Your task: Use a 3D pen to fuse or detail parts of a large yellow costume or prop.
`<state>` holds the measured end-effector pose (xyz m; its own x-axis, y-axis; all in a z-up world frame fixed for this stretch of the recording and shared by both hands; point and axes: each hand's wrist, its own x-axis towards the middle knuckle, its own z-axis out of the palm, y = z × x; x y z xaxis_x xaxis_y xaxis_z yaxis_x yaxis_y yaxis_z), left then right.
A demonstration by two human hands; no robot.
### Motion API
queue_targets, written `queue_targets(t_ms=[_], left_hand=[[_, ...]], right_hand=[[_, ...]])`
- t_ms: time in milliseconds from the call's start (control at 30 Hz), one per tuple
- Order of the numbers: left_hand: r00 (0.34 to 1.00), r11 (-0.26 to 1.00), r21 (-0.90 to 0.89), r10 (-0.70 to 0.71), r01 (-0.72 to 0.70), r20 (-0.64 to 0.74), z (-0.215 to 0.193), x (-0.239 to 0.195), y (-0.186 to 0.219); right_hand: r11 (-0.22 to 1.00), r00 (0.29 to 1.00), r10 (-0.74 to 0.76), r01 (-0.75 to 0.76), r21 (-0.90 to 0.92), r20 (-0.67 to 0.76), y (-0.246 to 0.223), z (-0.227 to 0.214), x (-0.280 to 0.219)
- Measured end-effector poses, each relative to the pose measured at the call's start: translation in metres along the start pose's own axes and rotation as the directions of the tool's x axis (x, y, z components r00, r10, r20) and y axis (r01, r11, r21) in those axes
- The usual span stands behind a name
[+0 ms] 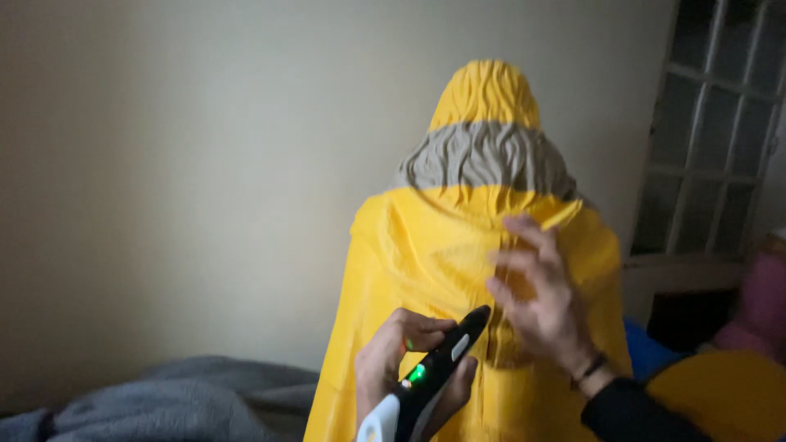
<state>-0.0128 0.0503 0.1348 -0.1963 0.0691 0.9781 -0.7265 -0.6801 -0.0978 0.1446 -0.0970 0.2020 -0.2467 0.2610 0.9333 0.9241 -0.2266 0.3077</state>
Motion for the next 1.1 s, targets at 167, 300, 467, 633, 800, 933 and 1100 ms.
queue_targets(t_ms=[167, 300, 467, 633, 800, 933, 1100], left_hand=[[0.949, 0.948, -0.054, -0.316, 0.315, -0.007, 0.016, 0.021, -0.014], [0.986, 0.976, -0.139, -0.168, 0.165, -0.008, 0.026, 0.028, -0.016], [0.968, 0.917, 0.396, -0.061, -0.042, 0.243, 0.035, 0.041, 0.003], [0.961, 0.871, 0.489, -0.086, -0.056, 0.264, 0.029, 0.022, 0.013], [0.978, 0.875, 0.481, -0.138, 0.047, 0.155, 0.006, -0.089, -0.039], [0.914, 0.754, 0.557, -0.405, 0.347, -0.021, 0.014, -0.137, -0.048], [0.899, 0.609, 0.69, -0.413, 0.393, -0.148, 0.033, -0.179, -0.072]], right_hand=[[0.963, 0.997, 0.015, -0.034, 0.266, 0.072, 0.002, -0.018, 0.006], [0.961, 0.995, -0.101, 0.093, 0.262, 0.019, 0.011, -0.003, 0.001], [0.991, 0.994, -0.097, 0.1, 0.087, -0.043, 0.004, 0.015, -0.011], [0.987, 0.988, -0.144, 0.148, 0.058, -0.059, 0.028, 0.024, -0.012], [0.968, 0.969, -0.224, 0.234, 0.089, -0.106, 0.007, 0.02, -0.007], [0.973, 0.978, -0.168, 0.185, 0.135, -0.122, -0.007, 0.013, -0.005], [0.975, 0.977, -0.174, 0.188, 0.115, -0.122, -0.012, 0.005, 0.007]])
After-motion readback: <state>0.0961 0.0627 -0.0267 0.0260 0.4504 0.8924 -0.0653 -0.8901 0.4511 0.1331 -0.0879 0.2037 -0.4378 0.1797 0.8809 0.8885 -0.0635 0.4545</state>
